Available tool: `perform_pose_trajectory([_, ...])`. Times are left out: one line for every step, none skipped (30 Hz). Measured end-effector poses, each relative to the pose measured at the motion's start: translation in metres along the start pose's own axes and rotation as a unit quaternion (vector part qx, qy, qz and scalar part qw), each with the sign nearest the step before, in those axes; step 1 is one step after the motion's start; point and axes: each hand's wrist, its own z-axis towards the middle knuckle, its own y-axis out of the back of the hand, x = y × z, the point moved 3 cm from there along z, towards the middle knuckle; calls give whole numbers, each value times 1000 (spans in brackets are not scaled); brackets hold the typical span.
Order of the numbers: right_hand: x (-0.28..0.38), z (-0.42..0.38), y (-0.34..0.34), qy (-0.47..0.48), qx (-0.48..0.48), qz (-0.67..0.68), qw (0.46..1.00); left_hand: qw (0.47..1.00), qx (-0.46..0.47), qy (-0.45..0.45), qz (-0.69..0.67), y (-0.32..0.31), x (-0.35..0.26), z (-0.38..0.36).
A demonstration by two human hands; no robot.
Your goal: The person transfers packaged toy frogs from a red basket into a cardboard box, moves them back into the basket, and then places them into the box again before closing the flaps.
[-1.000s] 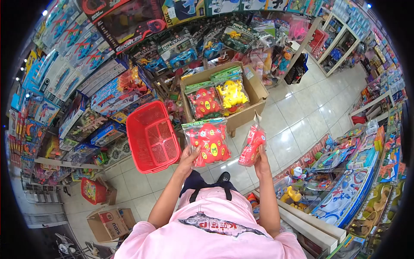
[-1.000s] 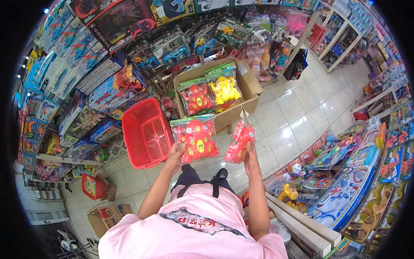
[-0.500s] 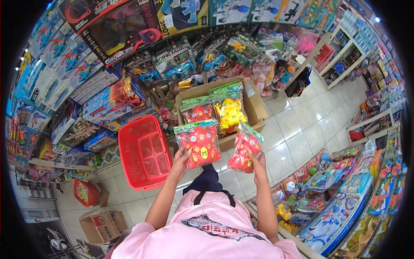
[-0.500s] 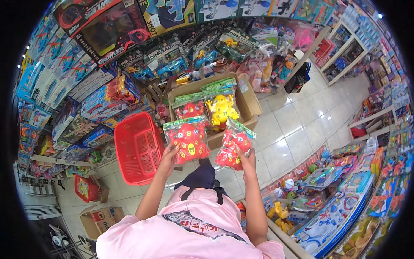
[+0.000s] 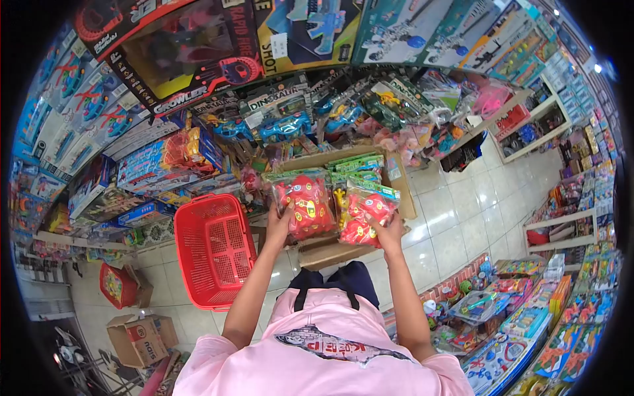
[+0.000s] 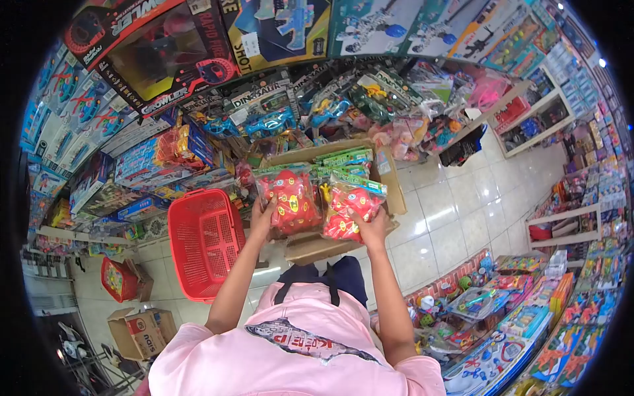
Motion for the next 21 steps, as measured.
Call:
perform_pose_trajectory([3,12,-6,4,-13,-68,998,1000,-10,-11,27,0,7,8])
perform_pose_trajectory([4,23,-15,-14,39,88,995,988,-36,-65,133,1,15,17])
perform_pose_trajectory([7,37,-19,10,43,43,998,983,-26,-64,168,-2,9,19])
perform_pose_trajectory([11,49,-24,33,47,-2,998,977,-15,-62,203,-7,-5,17])
perform_pose_trajectory([14,59,-28,46,46,-45,997,969,-5,-59,239,-12,-18,15])
perform_pose_trajectory([25,66,-31,59,44,-89,993,949,-43,-76,303,-16,-29,14])
perform_pose_trajectory([34,71,-33,60,36,-117,991,939,-74,-111,317,-17,-29,16])
perform_pose_trajectory([43,74,-35,60,28,-144,987,926,-104,-147,332,-18,-30,18])
perform_pose_trajectory([47,80,-37,59,19,-171,983,911,-132,-182,347,-21,-38,19])
perform_pose_trajectory([48,85,-41,80,14,-153,985,903,-122,-207,356,-25,-45,19])
perform_pose_trajectory([49,91,-44,101,10,-134,986,895,-111,-231,365,-29,-52,17])
perform_pose_trajectory([53,95,-45,122,5,-117,986,887,-100,-255,372,-34,-62,15])
perform_pose_trajectory([56,98,-45,160,34,-137,977,871,-63,-245,421,-39,-66,14])
perform_pose_trajectory([58,99,-44,196,63,-158,966,852,-25,-232,468,-42,-68,11])
perform_pose_trajectory([66,98,-42,232,91,-177,952,830,14,-218,513,-46,-67,10])
perform_pose_trajectory([78,96,-39,243,135,-206,938,839,7,-207,502,-48,-65,10])
perform_pose_trajectory([79,98,-41,253,147,-217,931,848,-1,-198,491,-50,-64,13])
perform_pose_trajectory([80,98,-42,263,158,-229,924,856,-9,-189,480,-51,-63,15])
perform_pose_trajectory([81,98,-43,272,168,-240,917,851,-28,-194,488,-52,-63,17])
perform_pose_trajectory([81,101,-42,262,175,-242,918,844,-47,-198,496,-53,-63,19])
perform_pose_trajectory([83,103,-41,272,172,-241,916,838,-66,-202,503,-54,-64,22])
